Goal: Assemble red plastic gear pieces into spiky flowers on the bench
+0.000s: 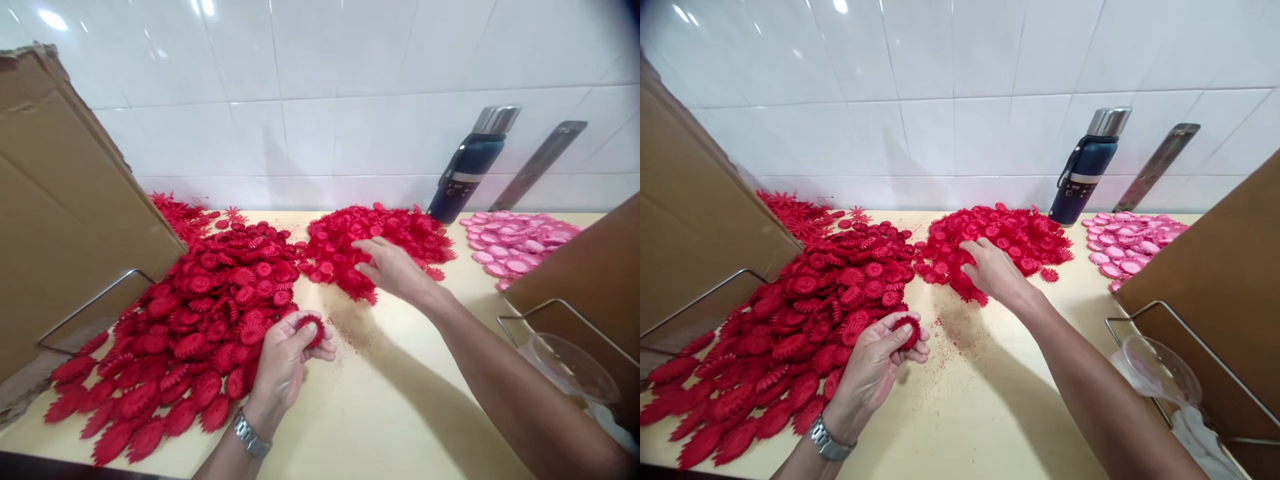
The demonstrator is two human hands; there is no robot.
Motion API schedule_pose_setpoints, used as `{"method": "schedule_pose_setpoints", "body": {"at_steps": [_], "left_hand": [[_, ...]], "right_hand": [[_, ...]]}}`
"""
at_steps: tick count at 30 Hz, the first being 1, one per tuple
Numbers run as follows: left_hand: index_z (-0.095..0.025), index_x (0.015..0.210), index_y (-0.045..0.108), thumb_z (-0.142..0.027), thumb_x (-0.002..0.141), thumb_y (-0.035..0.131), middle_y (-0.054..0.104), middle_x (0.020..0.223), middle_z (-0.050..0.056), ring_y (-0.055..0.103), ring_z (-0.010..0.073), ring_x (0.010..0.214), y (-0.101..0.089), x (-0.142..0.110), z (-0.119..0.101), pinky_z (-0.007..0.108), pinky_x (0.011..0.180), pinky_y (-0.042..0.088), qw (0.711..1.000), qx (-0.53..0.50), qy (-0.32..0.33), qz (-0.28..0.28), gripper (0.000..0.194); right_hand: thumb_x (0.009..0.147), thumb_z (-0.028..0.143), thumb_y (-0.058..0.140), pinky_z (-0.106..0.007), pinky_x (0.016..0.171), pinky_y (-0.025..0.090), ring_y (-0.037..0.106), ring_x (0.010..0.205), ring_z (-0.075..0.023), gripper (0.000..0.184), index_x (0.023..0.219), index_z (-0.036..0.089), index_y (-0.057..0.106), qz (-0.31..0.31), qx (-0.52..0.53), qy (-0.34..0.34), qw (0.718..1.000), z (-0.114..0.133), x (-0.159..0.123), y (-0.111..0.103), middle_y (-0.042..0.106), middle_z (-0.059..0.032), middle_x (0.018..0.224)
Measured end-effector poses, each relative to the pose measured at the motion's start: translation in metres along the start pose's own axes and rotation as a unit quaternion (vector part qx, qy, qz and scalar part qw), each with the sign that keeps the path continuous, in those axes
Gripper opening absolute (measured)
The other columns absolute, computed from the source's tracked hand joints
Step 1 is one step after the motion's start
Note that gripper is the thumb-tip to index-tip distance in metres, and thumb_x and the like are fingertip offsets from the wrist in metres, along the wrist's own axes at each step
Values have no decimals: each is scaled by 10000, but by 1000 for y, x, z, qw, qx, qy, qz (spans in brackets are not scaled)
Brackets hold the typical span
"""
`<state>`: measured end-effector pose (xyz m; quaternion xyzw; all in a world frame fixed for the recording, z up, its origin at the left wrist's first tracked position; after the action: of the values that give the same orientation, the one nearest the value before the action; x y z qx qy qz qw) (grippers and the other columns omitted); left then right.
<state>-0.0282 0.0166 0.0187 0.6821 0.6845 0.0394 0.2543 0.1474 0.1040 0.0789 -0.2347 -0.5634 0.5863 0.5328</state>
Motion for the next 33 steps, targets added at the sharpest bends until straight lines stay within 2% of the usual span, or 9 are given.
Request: {"method": "schedule_pose_setpoints", "body": {"at_steps": [3,9,13,16,18,21,27,31,33], "left_hand": [[-105,747,547,-214,631,664,630,561,21,579,125,430,3,-1,0,229,417,479,1000,10,5,4,198],[-133,698,512,-263,675,632,602,498,-7,530,120,338,2,0,6,213,314,417,1000,24,0,20,178],[-140,677,507,-299,693,632,595,488,-14,500,101,308,5,6,6,191,280,384,999,36,8,25,203],[-136,665,518,-351,712,620,578,465,-18,477,93,287,10,13,3,188,268,377,999,46,16,21,242],[-131,648,529,-376,712,620,544,426,-28,475,96,288,14,18,1,191,273,384,998,49,29,17,269],[-124,639,549,-398,708,623,533,411,-25,498,106,318,18,26,-2,205,309,417,997,53,56,7,292],[-120,707,624,-434,722,606,624,567,10,569,109,467,17,37,4,203,427,456,994,60,92,-5,315],[-127,812,660,-340,774,562,673,757,41,609,134,654,16,38,5,209,532,468,991,62,113,18,238],[-130,878,657,-236,768,554,677,846,50,609,133,730,16,38,4,196,568,453,992,46,116,24,184]], "right_hand": [[821,281,518,-297,604,457,598,834,-232,478,1284,193,445,9,-49,-3,999,5,12,5,561,-117,1087],[847,256,481,-320,745,481,584,947,-227,364,1200,178,530,-8,22,-52,998,13,-8,15,576,-105,1107],[840,248,501,-268,664,465,582,756,-157,205,980,154,617,-43,169,-60,983,26,-19,5,621,-66,873],[818,272,539,-208,543,417,524,608,-102,124,794,161,590,3,307,-62,950,44,-25,5,577,-4,686],[769,264,600,-193,530,398,499,595,-88,106,765,169,552,35,337,-79,938,57,-28,8,548,19,668],[715,212,641,-189,526,376,473,595,-81,127,738,176,521,40,327,-68,942,61,-29,14,523,34,668],[776,163,544,-191,515,383,477,564,-78,22,755,168,536,60,413,-32,908,50,-26,29,531,26,646],[744,101,550,-213,595,389,486,650,-95,75,730,173,536,8,346,-91,934,51,-27,33,538,12,707],[742,91,540,-210,580,376,472,635,-92,86,729,174,520,11,328,-83,941,51,-27,37,527,19,695]]}}
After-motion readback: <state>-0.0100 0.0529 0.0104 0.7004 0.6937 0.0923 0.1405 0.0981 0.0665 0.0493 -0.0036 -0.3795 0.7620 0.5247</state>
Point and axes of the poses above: each hand's wrist, its own x-axis towards the middle knuckle, its own y-axis out of the palm, z = x × y, the point moved 5 cm from there along x, towards the middle knuckle
